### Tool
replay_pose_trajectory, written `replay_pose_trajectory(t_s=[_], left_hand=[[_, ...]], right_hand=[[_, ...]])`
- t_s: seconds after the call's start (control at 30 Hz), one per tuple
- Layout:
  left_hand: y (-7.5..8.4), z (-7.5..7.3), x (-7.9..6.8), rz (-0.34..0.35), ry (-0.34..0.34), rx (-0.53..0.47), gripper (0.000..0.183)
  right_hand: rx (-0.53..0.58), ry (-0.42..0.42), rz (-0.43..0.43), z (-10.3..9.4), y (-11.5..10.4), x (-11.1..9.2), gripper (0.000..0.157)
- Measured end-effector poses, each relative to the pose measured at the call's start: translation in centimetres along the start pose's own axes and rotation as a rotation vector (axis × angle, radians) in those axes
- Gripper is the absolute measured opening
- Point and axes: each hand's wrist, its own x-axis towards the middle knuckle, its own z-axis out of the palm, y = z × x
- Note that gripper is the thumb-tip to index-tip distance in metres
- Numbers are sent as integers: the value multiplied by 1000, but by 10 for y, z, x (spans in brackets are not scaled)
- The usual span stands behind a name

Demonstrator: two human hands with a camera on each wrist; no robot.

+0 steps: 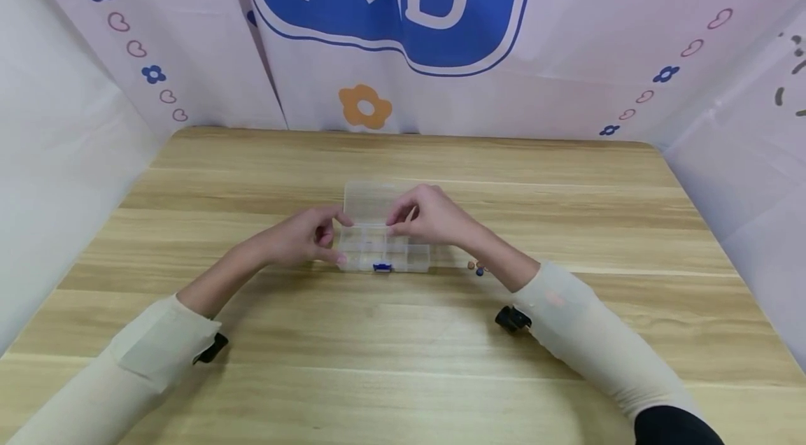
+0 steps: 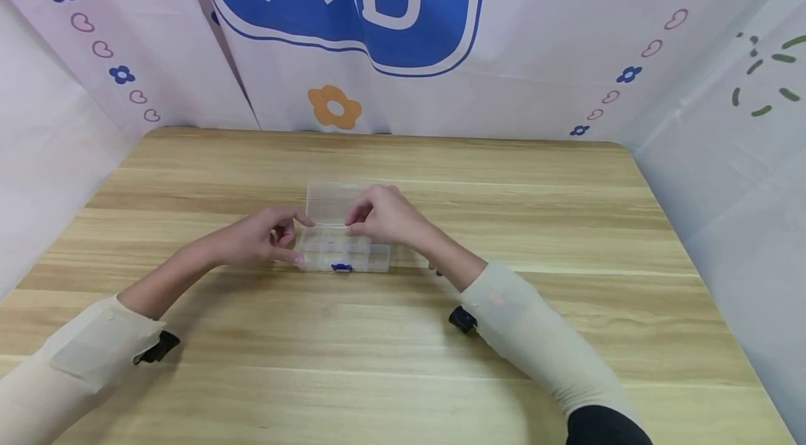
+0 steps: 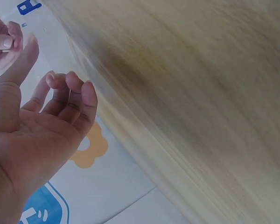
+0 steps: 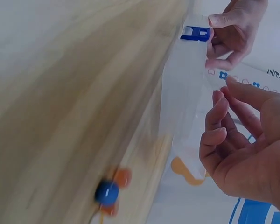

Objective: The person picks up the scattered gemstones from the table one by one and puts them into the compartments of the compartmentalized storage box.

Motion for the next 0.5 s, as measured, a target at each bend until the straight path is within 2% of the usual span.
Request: replay_pose_trajectory(t_s=[0.23, 0.5], left_hand=[[1, 1, -2, -7, -6, -20, 56], [2, 0, -3, -6, -9, -19, 57]], right_hand=[[-7, 17, 64, -15, 13, -20, 12], [-25, 34, 85, -29, 27, -41, 11]])
